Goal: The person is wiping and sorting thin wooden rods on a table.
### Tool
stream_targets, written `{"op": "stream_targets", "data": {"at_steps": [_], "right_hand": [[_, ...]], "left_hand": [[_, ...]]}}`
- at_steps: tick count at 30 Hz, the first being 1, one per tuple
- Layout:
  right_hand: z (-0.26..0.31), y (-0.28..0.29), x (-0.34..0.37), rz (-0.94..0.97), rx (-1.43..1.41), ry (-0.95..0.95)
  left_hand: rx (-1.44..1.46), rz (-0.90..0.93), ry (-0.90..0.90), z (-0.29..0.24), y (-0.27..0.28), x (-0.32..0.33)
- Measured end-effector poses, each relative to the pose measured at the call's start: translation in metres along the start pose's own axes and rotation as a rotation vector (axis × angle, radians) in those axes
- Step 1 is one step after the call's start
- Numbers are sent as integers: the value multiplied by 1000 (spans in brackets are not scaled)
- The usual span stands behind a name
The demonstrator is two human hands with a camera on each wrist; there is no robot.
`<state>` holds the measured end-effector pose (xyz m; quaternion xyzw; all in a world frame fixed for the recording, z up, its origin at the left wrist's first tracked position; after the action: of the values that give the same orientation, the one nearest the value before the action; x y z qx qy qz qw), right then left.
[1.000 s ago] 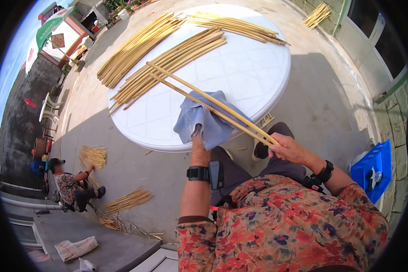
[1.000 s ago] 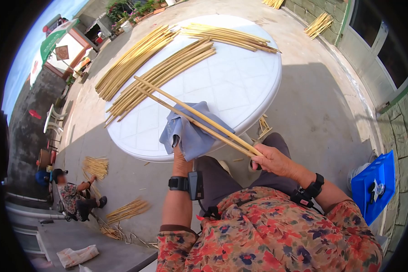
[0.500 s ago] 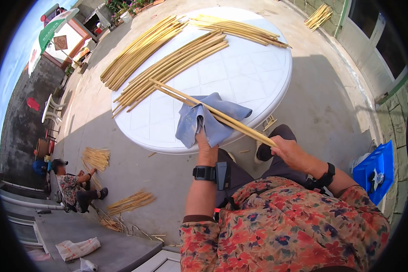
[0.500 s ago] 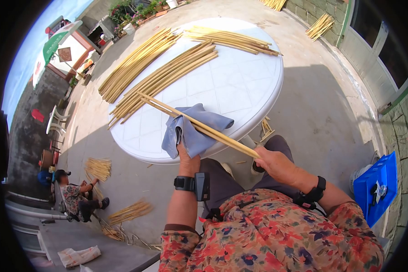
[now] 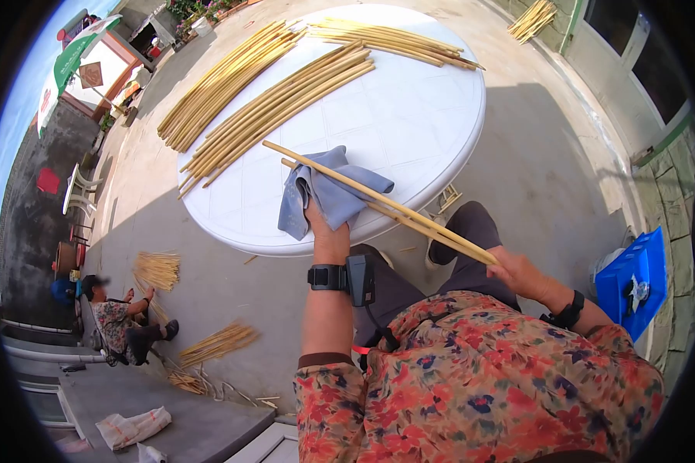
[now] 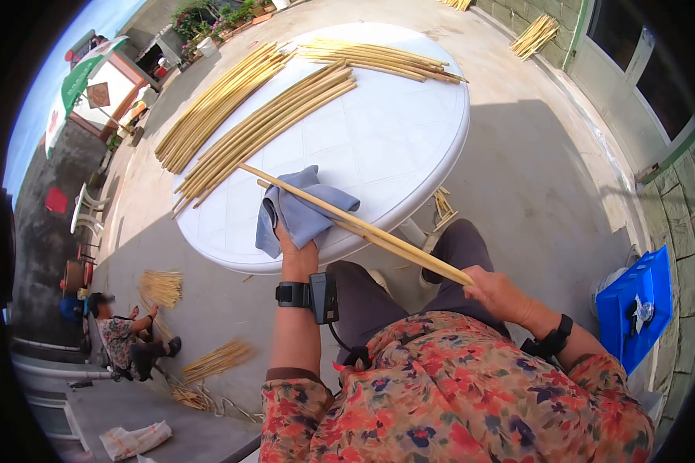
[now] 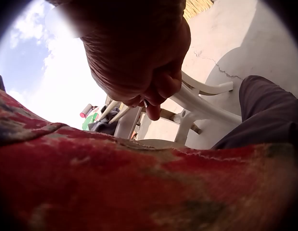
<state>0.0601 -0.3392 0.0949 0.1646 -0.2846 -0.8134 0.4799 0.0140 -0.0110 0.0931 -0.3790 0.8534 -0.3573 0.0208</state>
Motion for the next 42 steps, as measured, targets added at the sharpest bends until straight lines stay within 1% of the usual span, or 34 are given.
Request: {"op": "stream_targets", "data": {"at_steps": [1, 2, 4, 5, 7, 8, 10, 11, 13, 17, 23, 25, 26, 28, 29, 31, 32, 34, 36, 38, 40, 42], "right_hand": [[-1, 1, 3, -11, -32, 31], [-3, 5, 6, -13, -33, 13], [-8, 8, 14, 97, -177, -94], [-7, 10, 17, 93, -181, -115], [-8, 6, 20, 168, -469, -297], [-8, 7, 21, 167, -472, -306], [-11, 4, 22, 197, -627, -384], [-11, 5, 22, 194, -630, -389], [-8, 4, 22, 223, -698, -388], [-6, 2, 21, 218, -736, -379], [-4, 3, 17, 192, -648, -355], [-6, 3, 16, 176, -519, -327], [-10, 2, 16, 178, -519, -323], [-12, 3, 13, 138, -293, -165], [-11, 2, 12, 140, -293, -161], [-8, 5, 10, 89, -168, -142], [-7, 4, 10, 90, -168, -139], [-9, 5, 9, 55, -51, -136], [-10, 5, 9, 36, 1, -129], [-9, 5, 8, 17, 54, -122], [-6, 7, 7, -51, 121, -75], [-5, 7, 5, -58, 141, -77]], "left_hand": [[3, -10, 3, -2, 2, -2], [2, -8, 21, -3, 8, -7], [-18, -15, 23, -5, 24, -17], [-19, -14, 45, -4, 30, -18], [-59, -21, 32, -7, 33, -17], [-30, -55, 70, -6, 35, -16], [-30, -34, 59, -5, 39, -17], [-28, -12, 45, -5, 40, -18], [-46, -22, 54, -6, 40, -13], [-47, -23, 59, -6, 37, -14], [-69, -52, 22, -5, 40, -14], [-74, -39, 11, -4, 42, -10], [-77, -28, 3, -3, 43, -10], [-49, -38, 11, -2, 44, -10], [-20, -46, 22, -1, 45, -10], [-15, -61, 29, -1, 45, -8], [-10, -74, 40, -1, 44, -7], [-2, -91, 47, -1, 41, -1], [7, -104, 53, 0, 42, -1], [20, -48, 38, 3, 46, -6], [9, -28, 33, 4, 47, -5], [-2, -7, 31, 5, 47, -4]]}}
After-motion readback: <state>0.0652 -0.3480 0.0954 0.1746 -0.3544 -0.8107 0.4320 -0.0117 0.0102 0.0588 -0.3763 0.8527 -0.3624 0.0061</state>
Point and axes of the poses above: each hand's wrist, its own x-axis away from the middle knuckle, its own y-axis out of the back of the hand, z = x × y, the point moved 5 cm from there along -x, towards the middle knuckle, and after that the axes turned 5 degrees about y, right-handed, at the moved point
